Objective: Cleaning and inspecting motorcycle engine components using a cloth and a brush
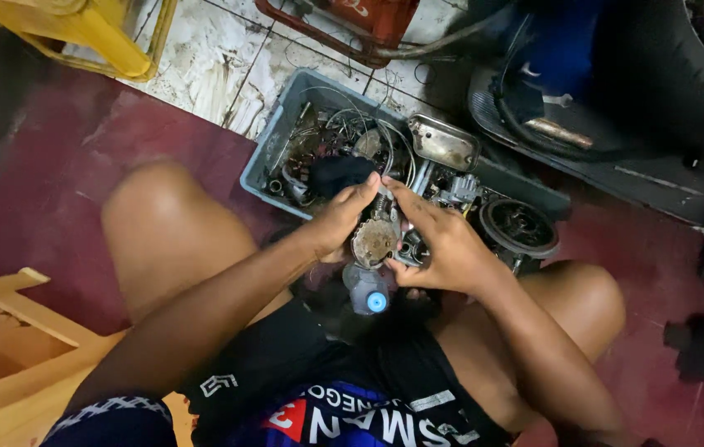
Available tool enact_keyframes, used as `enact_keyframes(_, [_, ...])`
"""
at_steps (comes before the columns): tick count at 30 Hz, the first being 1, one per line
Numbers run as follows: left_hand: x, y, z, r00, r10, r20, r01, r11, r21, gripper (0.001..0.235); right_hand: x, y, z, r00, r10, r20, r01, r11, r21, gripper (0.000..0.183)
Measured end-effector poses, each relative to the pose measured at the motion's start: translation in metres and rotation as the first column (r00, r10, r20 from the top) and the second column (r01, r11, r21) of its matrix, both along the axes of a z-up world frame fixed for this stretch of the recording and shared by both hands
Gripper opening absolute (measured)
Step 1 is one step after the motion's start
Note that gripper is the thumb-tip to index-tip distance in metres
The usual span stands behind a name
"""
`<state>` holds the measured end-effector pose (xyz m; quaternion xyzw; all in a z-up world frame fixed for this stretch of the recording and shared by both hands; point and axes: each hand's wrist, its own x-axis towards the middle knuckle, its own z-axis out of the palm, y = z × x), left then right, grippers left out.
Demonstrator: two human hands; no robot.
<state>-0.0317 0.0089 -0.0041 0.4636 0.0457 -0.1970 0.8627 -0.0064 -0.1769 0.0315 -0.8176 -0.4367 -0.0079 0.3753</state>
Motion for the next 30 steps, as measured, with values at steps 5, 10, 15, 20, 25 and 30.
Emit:
enact_keyframes(5, [0.002, 0.004, -0.015, 1.0, 0.016, -0.02, -0.015, 0.997, 0.082, 0.043, 0.0, 0.003, 0.003, 1.0, -0.01, -0.02, 0.01, 1.0, 0.0, 0.089])
enact_keyframes(10, [0.012, 0.0, -0.017, 0.991, 0.024, -0.135, -0.024, 1.0, -0.001, 0.049, 0.01, -0.002, 0.006, 0.999, 0.0, -0.037, 0.0, 1.0, -0.004, 0.087])
enact_keyframes(15, [0.034, -0.013, -0.055, 0.937, 0.03, -0.348, -0.128, 0.957, -0.262, 0.051, 0.018, -0.004, 0.024, 0.952, -0.066, -0.298, 0.056, 0.998, -0.043, 0.083])
enact_keyframes(20, [0.046, 0.012, -0.022, 0.901, 0.011, -0.434, -0.238, 0.849, -0.472, 0.071, 0.038, -0.034, -0.007, 0.92, -0.351, -0.172, 0.32, 0.929, -0.186, 0.04])
enact_keyframes(25, [0.068, 0.034, 0.01, 0.884, 0.02, -0.468, -0.343, 0.707, -0.618, 0.068, 0.066, -0.029, -0.059, 0.851, -0.505, -0.146, 0.452, 0.845, -0.287, 0.013])
enact_keyframes(30, [0.074, 0.052, 0.056, 0.804, 0.361, -0.473, -0.563, 0.718, -0.409, 0.084, 0.091, 0.024, -0.121, 0.798, -0.294, -0.526, -0.052, 0.836, -0.546, 0.024])
